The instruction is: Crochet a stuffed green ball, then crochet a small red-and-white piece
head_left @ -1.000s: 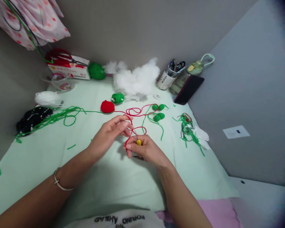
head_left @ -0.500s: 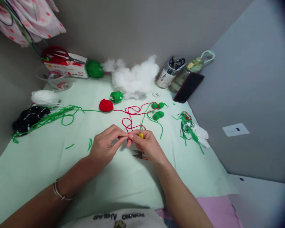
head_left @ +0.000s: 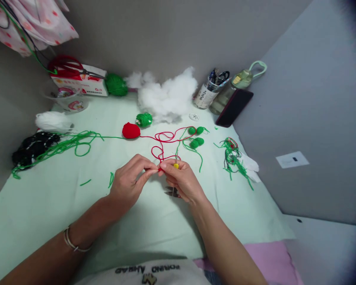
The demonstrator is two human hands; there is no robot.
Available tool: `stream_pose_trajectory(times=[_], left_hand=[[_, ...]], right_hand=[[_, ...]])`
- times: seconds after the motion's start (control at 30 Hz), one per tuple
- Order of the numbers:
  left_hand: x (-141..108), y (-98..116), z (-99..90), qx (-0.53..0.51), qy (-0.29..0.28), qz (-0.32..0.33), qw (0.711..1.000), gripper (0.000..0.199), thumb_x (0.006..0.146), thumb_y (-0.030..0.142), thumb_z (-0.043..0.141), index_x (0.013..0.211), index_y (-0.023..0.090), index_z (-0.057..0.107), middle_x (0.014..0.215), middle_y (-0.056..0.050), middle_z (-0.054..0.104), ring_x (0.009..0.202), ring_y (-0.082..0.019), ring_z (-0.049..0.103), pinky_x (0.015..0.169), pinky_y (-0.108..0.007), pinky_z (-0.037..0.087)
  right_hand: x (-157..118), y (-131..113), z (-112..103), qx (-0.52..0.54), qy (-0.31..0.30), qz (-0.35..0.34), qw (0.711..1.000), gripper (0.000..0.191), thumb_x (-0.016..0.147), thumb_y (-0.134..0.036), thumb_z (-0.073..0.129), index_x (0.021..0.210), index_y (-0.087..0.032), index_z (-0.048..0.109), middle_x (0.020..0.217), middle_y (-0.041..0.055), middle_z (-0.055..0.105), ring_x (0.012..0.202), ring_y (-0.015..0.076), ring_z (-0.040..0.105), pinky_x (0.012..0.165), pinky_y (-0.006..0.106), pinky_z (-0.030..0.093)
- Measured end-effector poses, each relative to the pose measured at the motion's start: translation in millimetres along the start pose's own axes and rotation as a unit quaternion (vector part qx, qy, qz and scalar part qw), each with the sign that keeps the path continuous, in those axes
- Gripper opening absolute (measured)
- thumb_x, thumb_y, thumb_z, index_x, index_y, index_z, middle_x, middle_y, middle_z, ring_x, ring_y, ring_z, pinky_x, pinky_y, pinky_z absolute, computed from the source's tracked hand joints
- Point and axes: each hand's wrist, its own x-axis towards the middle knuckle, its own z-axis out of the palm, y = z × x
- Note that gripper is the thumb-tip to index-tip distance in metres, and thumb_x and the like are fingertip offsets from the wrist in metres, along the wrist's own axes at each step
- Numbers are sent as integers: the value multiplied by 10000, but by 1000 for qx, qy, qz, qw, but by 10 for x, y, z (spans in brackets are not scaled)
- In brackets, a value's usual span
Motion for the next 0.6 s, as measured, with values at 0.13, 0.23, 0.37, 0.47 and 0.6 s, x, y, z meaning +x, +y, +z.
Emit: stream_pose_trajectory(times=[0.13, 0.23, 0.37, 0.47, 0.6], left_hand=[[-23, 48, -48, -15, -25, -77, 997, 122, 905, 287, 655, 803, 243, 705, 812, -35, 671, 759, -200, 600, 725, -298, 453], [-90, -52, -243, -89, -158, -217, 959, 168, 881, 369, 685, 785, 234, 660, 678, 14, 578, 621, -161, 506, 594, -253, 403], [-125, -335, -720, -14, -162, -264, 951, 222, 817, 432, 751, 773, 222, 691, 658, 8, 587, 625, -164, 507, 578, -232, 373], [-58, -375, -950, 138, -4, -175, 975, 184, 799, 406, 782, 861, 240, 732, 829, -16, 680, 795, -202, 585, 691, -239, 414], [18, -107, -751, 52, -20, -153, 987, 201, 852, 454, 734, 947, 281, 772, 982, -15, 743, 935, -216, 658, 826, -249, 465]], right_hand=[[-12, -45, -5, 16, 17, -4, 1000, 316, 649, -359, 899, 779, -172, 681, 651, -13, 724, 405, 13, 218, 415, 236, 117], [-32, -92, 1, 27, 17, -2, 999, 328, 642, -347, 901, 791, -174, 665, 657, -9, 725, 401, 7, 204, 417, 235, 110], [-63, -122, 17, 24, 3, 4, 1000, 348, 637, -357, 909, 785, -179, 649, 655, -14, 713, 405, 4, 186, 421, 236, 104], [-73, -92, 29, -2, -7, -4, 1000, 330, 676, -364, 892, 792, -181, 643, 675, -5, 726, 419, 13, 216, 424, 237, 119], [-66, -20, 43, -48, -14, -28, 998, 299, 734, -380, 858, 822, -184, 650, 680, -1, 734, 430, 29, 235, 424, 243, 138]])
